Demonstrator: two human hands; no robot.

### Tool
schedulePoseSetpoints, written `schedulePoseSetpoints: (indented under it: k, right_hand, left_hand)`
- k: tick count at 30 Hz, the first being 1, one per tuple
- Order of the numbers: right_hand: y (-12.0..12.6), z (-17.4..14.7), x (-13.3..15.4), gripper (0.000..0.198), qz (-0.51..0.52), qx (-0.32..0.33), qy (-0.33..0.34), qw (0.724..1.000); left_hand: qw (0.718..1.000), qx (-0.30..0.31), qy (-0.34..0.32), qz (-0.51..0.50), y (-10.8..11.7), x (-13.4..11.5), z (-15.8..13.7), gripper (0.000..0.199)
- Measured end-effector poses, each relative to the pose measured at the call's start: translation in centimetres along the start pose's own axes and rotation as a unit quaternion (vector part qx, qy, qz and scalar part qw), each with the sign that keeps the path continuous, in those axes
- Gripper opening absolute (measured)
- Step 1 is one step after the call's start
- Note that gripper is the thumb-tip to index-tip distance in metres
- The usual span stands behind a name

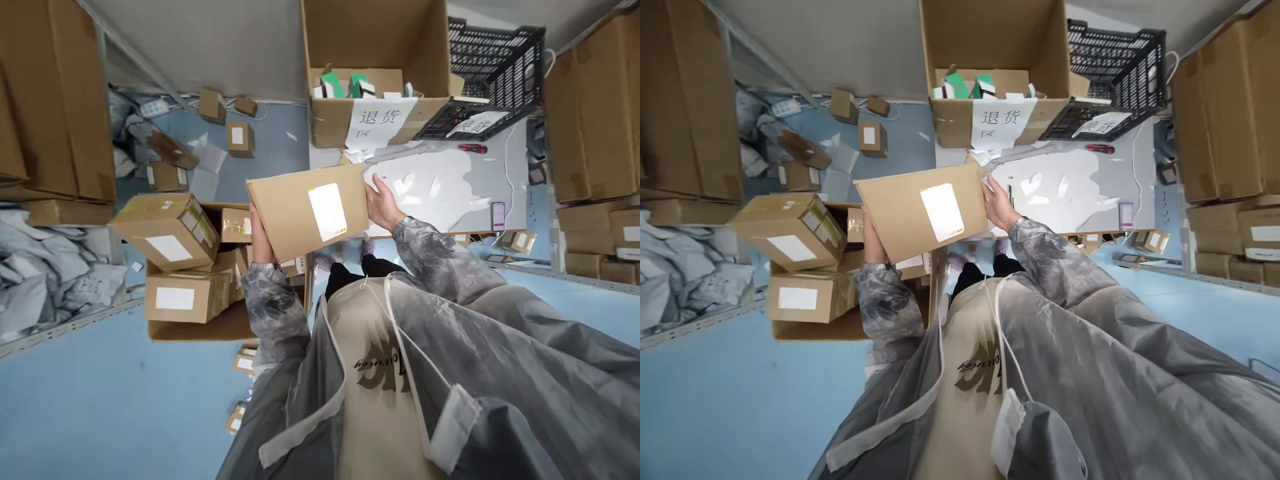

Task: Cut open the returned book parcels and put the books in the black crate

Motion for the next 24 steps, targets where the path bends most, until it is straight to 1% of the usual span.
schedulePoseSetpoints:
  k: [2, 3, 4, 7, 10, 13, 15, 18, 20, 22, 24]
  right_hand:
    - [3.2, -2.3, 1.4, 0.079, -0.006, -0.015, 0.016, 1.0]
    - [4.8, -3.4, 1.8, 0.08, -0.011, -0.024, 0.023, 0.999]
    - [6.5, -4.4, 2.1, 0.081, -0.015, -0.035, 0.029, 0.999]
    - [12.1, -7.1, 2.5, 0.08, -0.02, -0.064, 0.044, 0.997]
    - [18.6, -9.8, 2.6, 0.076, -0.008, -0.083, 0.059, 0.995]
    - [26.0, -12.5, 2.6, 0.076, 0.019, -0.101, 0.075, 0.992]
    - [30.9, -14.1, 2.9, 0.081, 0.03, -0.109, 0.091, 0.989]
    - [37.2, -15.4, 3.8, 0.088, 0.029, -0.113, 0.115, 0.986]
    - [40.7, -15.5, 4.2, 0.091, 0.026, -0.111, 0.119, 0.986]
    - [43.4, -15.3, 4.0, 0.091, 0.028, -0.11, 0.111, 0.987]
    - [45.6, -14.9, 2.9, 0.089, 0.035, -0.12, 0.089, 0.988]
  left_hand:
    - [0.997, 0.022, -0.048, -0.048, -4.1, -0.5, 0.7, 0.089]
    - [0.997, 0.025, -0.056, -0.053, -5.9, -0.3, 1.1, 0.092]
    - [0.997, 0.025, -0.051, -0.042, -7.8, 0.3, 1.7, 0.097]
    - [0.999, 0.04, 0.008, 0.02, -13.6, 3.4, 4.3, 0.11]
    - [0.993, 0.075, 0.067, 0.062, -20.2, 6.5, 7.8, 0.104]
    - [0.994, 0.08, 0.074, 0.018, -27.1, 8.7, 11.6, 0.093]
    - [0.993, 0.078, 0.084, -0.024, -31.8, 10.5, 13.9, 0.088]
    - [0.985, 0.087, 0.128, -0.082, -38.4, 14.3, 16.7, 0.082]
    - [0.981, 0.076, 0.15, -0.099, -41.5, 16.8, 18.0, 0.08]
    - [0.985, 0.093, 0.132, -0.063, -44.2, 18.1, 18.8, 0.082]
    - [0.985, 0.147, 0.087, -0.001, -46.8, 18.2, 19.1, 0.085]
Point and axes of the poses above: each hand's wrist, its own z-axis towards the middle knuckle, its own y-axis out of the back of the hand, x = y × z, the point moved 10 cm from there along z, towards the middle knuckle, and after that the axes turned 15 degrees about x, right-handed, at the moved point
